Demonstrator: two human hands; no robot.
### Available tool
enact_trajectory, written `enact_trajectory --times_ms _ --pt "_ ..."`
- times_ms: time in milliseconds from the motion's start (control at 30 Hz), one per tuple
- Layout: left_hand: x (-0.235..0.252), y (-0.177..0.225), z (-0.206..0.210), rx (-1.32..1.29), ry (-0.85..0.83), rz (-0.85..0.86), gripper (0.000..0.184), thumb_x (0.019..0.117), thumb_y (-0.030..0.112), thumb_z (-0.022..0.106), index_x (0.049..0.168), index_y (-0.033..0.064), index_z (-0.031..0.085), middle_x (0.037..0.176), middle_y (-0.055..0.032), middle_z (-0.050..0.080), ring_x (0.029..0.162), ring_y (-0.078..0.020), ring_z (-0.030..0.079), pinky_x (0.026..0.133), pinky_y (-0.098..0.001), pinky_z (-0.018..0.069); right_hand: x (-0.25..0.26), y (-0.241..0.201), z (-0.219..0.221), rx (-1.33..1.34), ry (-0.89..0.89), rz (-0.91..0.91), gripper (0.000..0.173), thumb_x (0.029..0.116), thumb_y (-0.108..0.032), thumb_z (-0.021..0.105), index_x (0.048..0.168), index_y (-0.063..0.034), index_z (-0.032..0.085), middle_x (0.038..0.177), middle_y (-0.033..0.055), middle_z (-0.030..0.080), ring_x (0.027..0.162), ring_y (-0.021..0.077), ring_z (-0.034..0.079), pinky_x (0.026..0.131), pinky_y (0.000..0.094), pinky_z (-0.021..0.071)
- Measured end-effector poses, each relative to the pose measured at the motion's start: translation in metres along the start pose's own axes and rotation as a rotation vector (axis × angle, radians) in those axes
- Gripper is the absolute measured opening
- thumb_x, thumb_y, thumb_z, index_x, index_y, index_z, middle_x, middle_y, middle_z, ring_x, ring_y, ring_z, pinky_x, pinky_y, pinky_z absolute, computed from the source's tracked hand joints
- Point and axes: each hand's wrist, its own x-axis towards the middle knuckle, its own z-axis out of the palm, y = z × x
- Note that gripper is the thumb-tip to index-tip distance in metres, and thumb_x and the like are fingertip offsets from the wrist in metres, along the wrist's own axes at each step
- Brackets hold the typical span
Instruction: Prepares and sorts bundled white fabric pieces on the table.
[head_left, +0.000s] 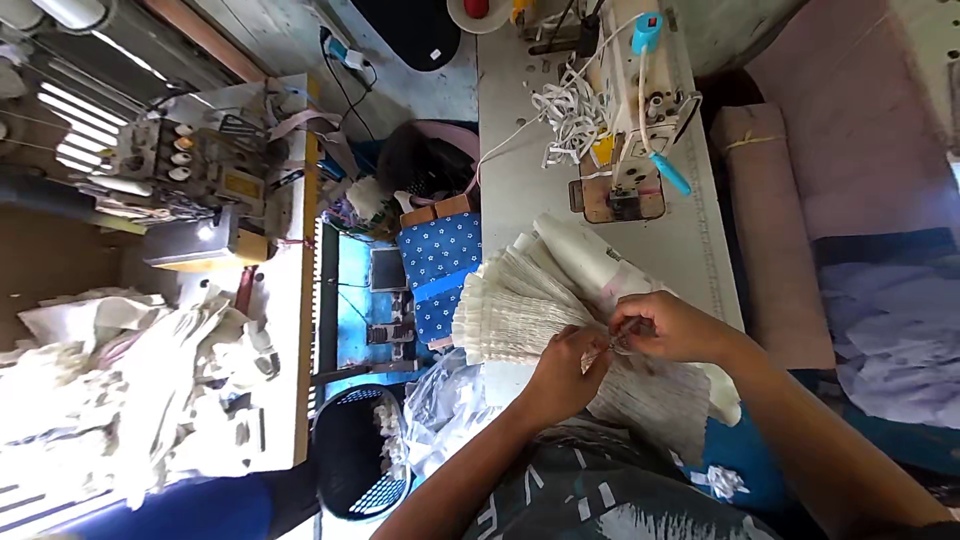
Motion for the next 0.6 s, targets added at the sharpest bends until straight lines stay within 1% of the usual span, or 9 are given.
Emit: enact_trajectory --times_ms 100,167,233,267,300,400,500,533,600 --pt "0.008 -0.005 -0.002 -0.038 -0.033 -0.002 0.027 0.1034 0.017 0.051 0.109 -0.0034 0.068 0.098 -0.0141 0.071 0.093 -0.0181 0.069 0.088 -0.0355 0.0548 -0.002 0.003 0.003 0.082 0.036 0.004 0.024 0.0871 -0.007 0.063 0.11 -0.0004 0.068 0.091 0.0054 0.067 0.077 0.005 0.061 0.071 0.0218 0.0525" --pt "0.01 -0.009 0.0 -0.044 -0.026 0.004 0.027 0.1038 0.018 0.051 0.102 -0.0026 0.068 0.088 -0.0108 0.069 0.083 -0.0149 0.066 0.081 -0.0327 0.054 -0.002 0.009 0.005 0.111 0.063 -0.029 0.021 0.0882 -0.013 0.064 0.106 -0.0021 0.067 0.081 -0.0001 0.062 0.07 0.0014 0.057 0.065 0.0192 0.049" --pt "0.01 -0.014 0.008 -0.074 0.015 0.063 0.028 0.1023 0.016 0.052 0.087 -0.0016 0.067 0.072 -0.006 0.06 0.068 -0.0119 0.057 0.068 -0.0307 0.0478 0.001 0.012 0.012 0.07 0.149 -0.074 0.022 0.0907 -0.023 0.063 0.081 -0.0042 0.066 0.065 -0.0038 0.055 0.058 0.0003 0.049 0.054 0.0207 0.041" --pt "0.01 -0.016 0.013 -0.096 0.049 0.109 0.03 0.1017 0.015 0.053 0.079 0.0003 0.064 0.065 -0.0021 0.054 0.06 -0.0079 0.052 0.062 -0.0271 0.0438 0.005 0.012 0.018 0.013 0.207 -0.087 0.035 0.0934 -0.03 0.062 0.067 -0.0073 0.059 0.056 -0.0055 0.049 0.052 -0.0002 0.045 0.05 0.0216 0.0366" --pt "0.009 -0.016 0.017 -0.123 0.08 0.146 0.032 0.101 0.015 0.054 0.072 0.0025 0.06 0.059 0.0013 0.049 0.056 -0.0052 0.046 0.059 -0.0253 0.0387 0.01 0.012 0.021 -0.037 0.247 -0.089 0.045 0.0954 -0.034 0.06 0.059 -0.0091 0.053 0.052 -0.0063 0.043 0.049 0.0002 0.041 0.048 0.023 0.0328" --pt "0.004 -0.019 0.019 -0.214 0.136 0.207 0.038 0.0974 0.01 0.056 0.06 0.0072 0.048 0.053 0.0062 0.037 0.051 -0.0014 0.036 0.055 -0.022 0.0308 0.021 0.022 0.019 -0.1 0.356 -0.06 0.05 0.0979 -0.031 0.059 0.056 -0.0061 0.05 0.05 -0.0036 0.04 0.047 0.0038 0.039 0.048 0.0263 0.0322" --pt "-0.024 -0.027 0.012 -0.41 0.086 0.215 0.042 0.0937 0.006 0.058 0.056 0.0115 0.04 0.054 0.0089 0.038 0.052 0.0034 0.037 0.051 -0.0166 0.0303 0.01 0.049 -0.015 0.038 0.668 0.054 0.037 0.0977 -0.018 0.065 0.069 0.005 0.064 0.058 0.0039 0.055 0.053 0.0075 0.05 0.055 0.0283 0.0458" --pt "-0.037 -0.033 0.007 -0.47 0.057 0.205 0.041 0.094 0.007 0.058 0.057 0.0107 0.042 0.057 0.0081 0.042 0.055 0.003 0.041 0.054 -0.017 0.0333 0.002 0.057 -0.034 0.183 0.81 0.121 0.032 0.0995 -0.017 0.064 0.074 0.0022 0.065 0.061 0.0011 0.055 0.055 0.006 0.049 0.056 0.0266 0.0463" --pt "-0.057 -0.045 -0.003 -0.586 0.027 0.171 0.035 0.0976 0.011 0.057 0.063 0.0106 0.052 0.062 0.0089 0.052 0.064 0.0039 0.05 0.064 -0.017 0.042 -0.002 0.061 -0.058 0.472 1.034 0.125 0.035 0.0992 -0.016 0.061 0.065 -0.0161 0.06 0.053 -0.0105 0.05 0.044 -0.0007 0.042 0.045 0.0179 0.039"
